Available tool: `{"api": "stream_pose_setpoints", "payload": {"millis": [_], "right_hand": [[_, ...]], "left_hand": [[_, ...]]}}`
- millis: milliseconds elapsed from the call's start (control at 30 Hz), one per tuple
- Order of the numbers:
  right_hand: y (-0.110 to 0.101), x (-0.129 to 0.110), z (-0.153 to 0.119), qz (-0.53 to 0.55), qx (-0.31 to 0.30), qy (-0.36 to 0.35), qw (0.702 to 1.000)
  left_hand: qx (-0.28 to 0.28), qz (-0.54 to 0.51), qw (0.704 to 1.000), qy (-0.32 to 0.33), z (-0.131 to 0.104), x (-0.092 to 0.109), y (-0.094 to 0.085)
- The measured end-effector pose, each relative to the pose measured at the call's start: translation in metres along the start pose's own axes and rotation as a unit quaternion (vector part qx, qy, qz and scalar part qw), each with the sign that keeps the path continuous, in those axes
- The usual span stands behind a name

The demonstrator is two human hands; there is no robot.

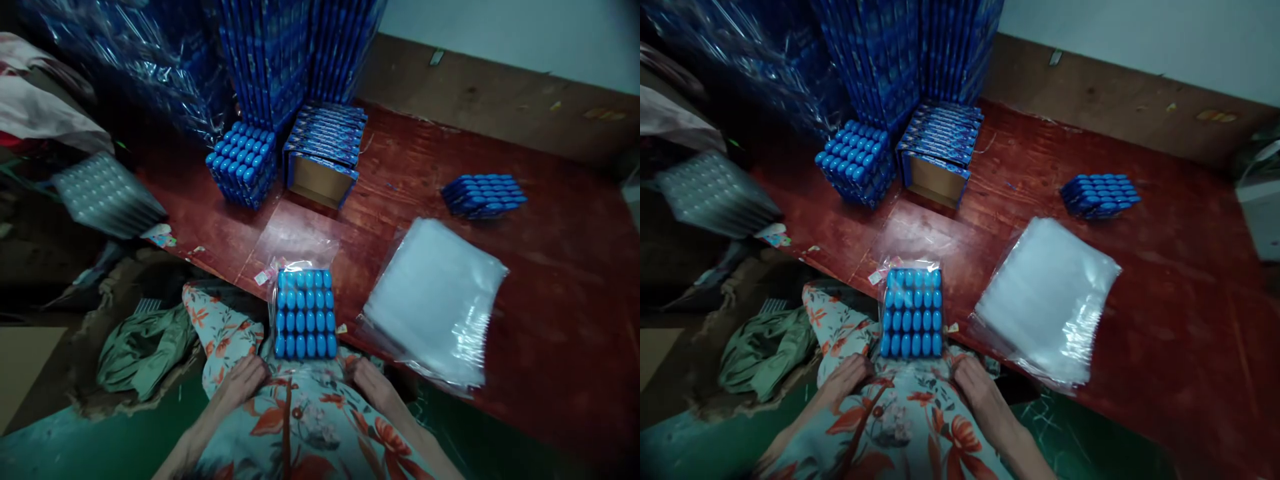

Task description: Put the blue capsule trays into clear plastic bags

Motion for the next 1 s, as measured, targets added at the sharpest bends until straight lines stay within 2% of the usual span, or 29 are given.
{"api": "stream_pose_setpoints", "payload": {"millis": [100,200,300,400,467,600,700,800,867,933,1000], "right_hand": [[0.003,0.000,0.018,-0.110,-0.022,0.005,0.994],[0.003,-0.001,0.046,-0.162,-0.030,-0.020,0.986],[-0.006,-0.010,0.071,-0.153,-0.039,-0.090,0.983],[-0.036,-0.020,0.097,-0.160,-0.024,-0.155,0.975],[-0.068,-0.026,0.119,-0.177,0.020,-0.175,0.968],[-0.133,-0.040,0.164,-0.215,0.146,-0.198,0.945],[-0.164,-0.044,0.188,-0.205,0.249,-0.201,0.925],[-0.174,-0.027,0.208,-0.082,0.334,-0.159,0.926],[-0.171,-0.006,0.227,0.052,0.364,-0.097,0.925],[-0.161,0.012,0.247,0.188,0.373,-0.034,0.908],[-0.152,0.021,0.265,0.292,0.377,0.013,0.879]], "left_hand": [[-0.038,0.065,0.993,-0.091,0.012,-0.002,0.001],[-0.114,0.128,0.978,-0.116,0.037,0.014,-0.004],[-0.162,0.174,0.966,-0.100,0.060,0.029,-0.018],[-0.158,0.190,0.969,-0.027,0.082,0.044,-0.050],[-0.114,0.184,0.976,0.028,0.099,0.058,-0.086],[0.069,0.164,0.982,0.071,0.134,0.087,-0.179],[0.167,0.172,0.967,0.089,0.152,0.103,-0.223],[0.245,0.105,0.958,0.103,0.167,0.104,-0.243],[0.293,-0.023,0.950,0.106,0.178,0.096,-0.251],[0.319,-0.192,0.923,0.095,0.191,0.082,-0.252],[0.313,-0.363,0.876,0.056,0.206,0.067,-0.245]]}}
Point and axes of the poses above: each hand's wrist, its own z-axis towards the middle knuckle, its own y-axis out of the palm, x = y × z, the point moved 7 cm from there along z, towards the middle knuckle, and after that the axes turned 8 degrees about -y, right-handed, at the moved point
